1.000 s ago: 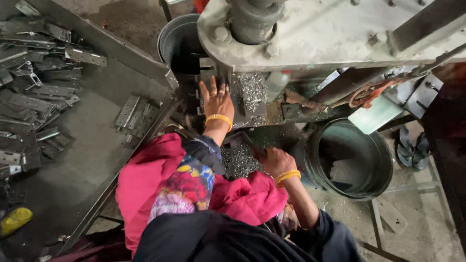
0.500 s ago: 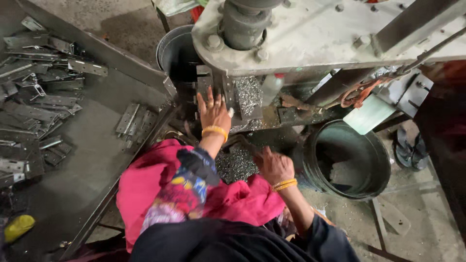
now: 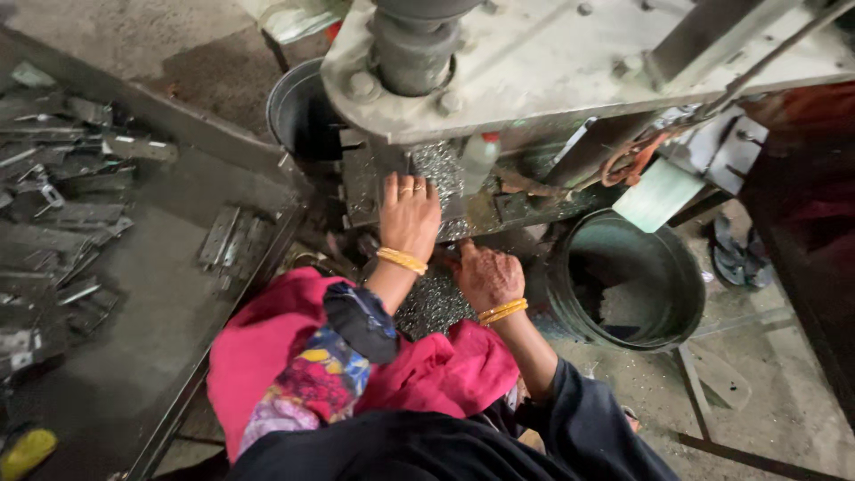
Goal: The person picks up metal hinge parts from a tray, places them individually into a press machine, and periodically uses a metal hook tool to scrape metal shavings away from the machine base.
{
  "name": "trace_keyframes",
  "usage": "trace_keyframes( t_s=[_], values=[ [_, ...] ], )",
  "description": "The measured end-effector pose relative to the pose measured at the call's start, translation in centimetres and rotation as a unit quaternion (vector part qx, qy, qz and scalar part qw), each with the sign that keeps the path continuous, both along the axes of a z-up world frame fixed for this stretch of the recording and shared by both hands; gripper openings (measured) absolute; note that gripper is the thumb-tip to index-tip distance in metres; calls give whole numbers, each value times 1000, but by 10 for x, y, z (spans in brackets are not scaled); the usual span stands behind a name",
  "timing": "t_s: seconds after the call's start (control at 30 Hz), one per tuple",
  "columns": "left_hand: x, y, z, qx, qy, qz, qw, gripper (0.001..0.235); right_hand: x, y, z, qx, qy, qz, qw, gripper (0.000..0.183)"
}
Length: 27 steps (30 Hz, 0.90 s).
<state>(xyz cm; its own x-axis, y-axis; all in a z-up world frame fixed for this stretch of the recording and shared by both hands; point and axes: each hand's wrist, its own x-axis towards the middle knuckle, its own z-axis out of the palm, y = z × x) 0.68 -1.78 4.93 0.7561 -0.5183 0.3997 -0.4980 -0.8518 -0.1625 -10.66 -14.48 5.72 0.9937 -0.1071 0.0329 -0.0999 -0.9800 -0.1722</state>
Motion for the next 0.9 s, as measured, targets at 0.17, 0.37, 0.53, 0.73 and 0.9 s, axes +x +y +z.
trace_keyframes(
  t_s=[0.17, 0.37, 0.53, 0.73, 0.9],
  values=[
    [4, -7, -14, 17, 194, 135, 972, 30, -2, -3, 1, 9, 15, 6, 1000, 34],
    [-17, 37, -48, -76, 200, 132, 968, 48, 5, -6, -2, 8, 74, 37, 997, 43],
    [-1, 29, -47, -35, 232, 130, 963, 66, 14, -11, -4, -2, 127, 92, 988, 54],
    [23, 13, -52, 10, 171, 176, 969, 50, -4, -37, -87, 42, 31, 37, 998, 48],
    [16, 19, -50, -30, 167, 164, 972, 64, -50, -48, -198, 126, 93, -35, 987, 53]
  ],
)
